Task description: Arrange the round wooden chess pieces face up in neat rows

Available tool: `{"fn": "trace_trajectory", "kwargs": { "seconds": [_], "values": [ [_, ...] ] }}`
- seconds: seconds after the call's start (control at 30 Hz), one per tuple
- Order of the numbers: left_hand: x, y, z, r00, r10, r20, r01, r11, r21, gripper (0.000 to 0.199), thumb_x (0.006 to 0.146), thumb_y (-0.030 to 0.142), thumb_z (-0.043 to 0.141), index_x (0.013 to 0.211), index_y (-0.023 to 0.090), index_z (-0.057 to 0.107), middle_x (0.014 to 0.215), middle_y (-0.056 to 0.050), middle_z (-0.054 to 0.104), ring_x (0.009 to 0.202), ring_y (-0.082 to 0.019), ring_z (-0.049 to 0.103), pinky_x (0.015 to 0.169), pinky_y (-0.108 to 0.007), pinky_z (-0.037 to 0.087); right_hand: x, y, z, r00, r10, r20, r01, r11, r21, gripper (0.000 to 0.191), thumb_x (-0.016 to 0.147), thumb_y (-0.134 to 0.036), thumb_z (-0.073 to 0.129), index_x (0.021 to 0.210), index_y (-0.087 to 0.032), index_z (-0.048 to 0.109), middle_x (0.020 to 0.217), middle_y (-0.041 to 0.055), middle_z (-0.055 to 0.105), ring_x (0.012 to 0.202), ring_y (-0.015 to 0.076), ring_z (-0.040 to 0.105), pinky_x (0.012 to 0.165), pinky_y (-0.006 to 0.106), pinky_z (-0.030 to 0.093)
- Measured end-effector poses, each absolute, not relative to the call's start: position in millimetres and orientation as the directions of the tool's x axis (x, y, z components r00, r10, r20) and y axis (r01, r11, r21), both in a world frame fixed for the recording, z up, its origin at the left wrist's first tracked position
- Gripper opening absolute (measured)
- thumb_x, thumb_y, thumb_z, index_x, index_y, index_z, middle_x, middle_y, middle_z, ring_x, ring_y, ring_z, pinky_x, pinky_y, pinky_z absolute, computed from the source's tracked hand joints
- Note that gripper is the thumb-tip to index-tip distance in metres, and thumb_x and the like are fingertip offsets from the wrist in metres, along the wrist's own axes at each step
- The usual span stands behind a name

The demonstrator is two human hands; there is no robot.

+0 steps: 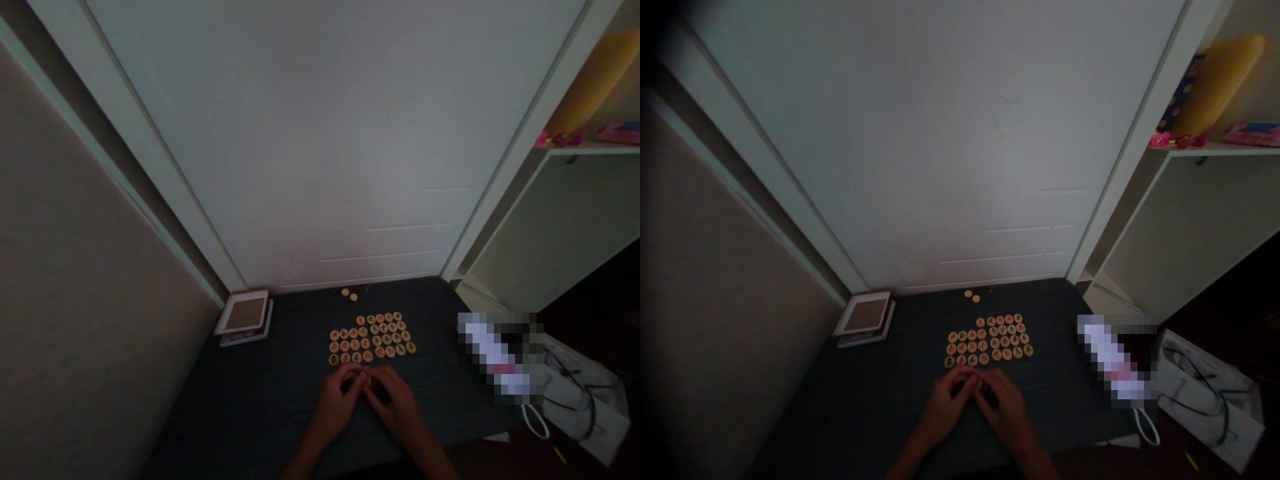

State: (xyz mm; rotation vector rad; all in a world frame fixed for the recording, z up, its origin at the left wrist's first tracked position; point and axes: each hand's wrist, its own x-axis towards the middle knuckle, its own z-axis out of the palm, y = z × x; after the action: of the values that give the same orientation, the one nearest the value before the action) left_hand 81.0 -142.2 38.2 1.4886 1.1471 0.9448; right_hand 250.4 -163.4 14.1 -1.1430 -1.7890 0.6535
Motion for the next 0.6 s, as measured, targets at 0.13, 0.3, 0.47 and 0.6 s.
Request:
{"fn": "trace_trajectory", "kwargs": {
  "seconds": [0.13,0.3,0.47,0.6],
  "values": [
    [80.8,-142.9,38.3,0.246,0.968,0.038,0.169,-0.082,0.982,0.021,0.095,0.039,0.058,0.106,0.027,0.07,0.104,-0.003,0.079,0.094,-0.022,0.074,0.088,-0.031,0.057,251.5,-162.5,14.5,-0.153,0.917,0.368,0.415,0.398,-0.818,0.029,0.096,-0.033,0.059,0.123,-0.029,0.067,0.104,0.0057,0.073,0.092,0.0208,0.069,0.085,0.032,0.058],
    [79.6,-143.1,40.6,0.27,0.962,0.033,0.164,-0.08,0.983,0.023,0.096,0.04,0.057,0.112,0.027,0.067,0.108,-0.005,0.077,0.097,-0.021,0.073,0.089,-0.031,0.056,254.3,-158.4,17.4,-0.153,0.947,0.284,0.373,0.321,-0.87,0.031,0.097,-0.036,0.059,0.126,-0.029,0.068,0.107,0.0061,0.074,0.097,0.0212,0.07,0.089,0.032,0.057],
    [78.6,-143.8,39.2,0.279,0.96,0.028,0.187,-0.083,0.979,0.023,0.095,0.038,0.059,0.114,0.027,0.065,0.097,-0.002,0.078,0.091,-0.021,0.073,0.088,-0.03,0.055,255.1,-155.8,16.3,-0.13,0.947,0.294,0.351,0.321,-0.88,0.033,0.097,-0.036,0.059,0.129,-0.03,0.066,0.115,0.0064,0.074,0.106,0.0225,0.07,0.096,0.036,0.055],
    [78.9,-144.5,33.7,0.267,0.962,0.053,0.195,-0.108,0.975,0.023,0.096,0.036,0.059,0.116,0.027,0.065,0.093,-0.002,0.077,0.089,-0.02,0.072,0.087,-0.03,0.054,255.2,-156.7,15.4,-0.128,0.944,0.303,0.348,0.329,-0.878,0.035,0.098,-0.036,0.058,0.132,-0.029,0.064,0.123,0.0081,0.071,0.11,0.0246,0.069,0.1,0.04,0.054]
  ]
}}
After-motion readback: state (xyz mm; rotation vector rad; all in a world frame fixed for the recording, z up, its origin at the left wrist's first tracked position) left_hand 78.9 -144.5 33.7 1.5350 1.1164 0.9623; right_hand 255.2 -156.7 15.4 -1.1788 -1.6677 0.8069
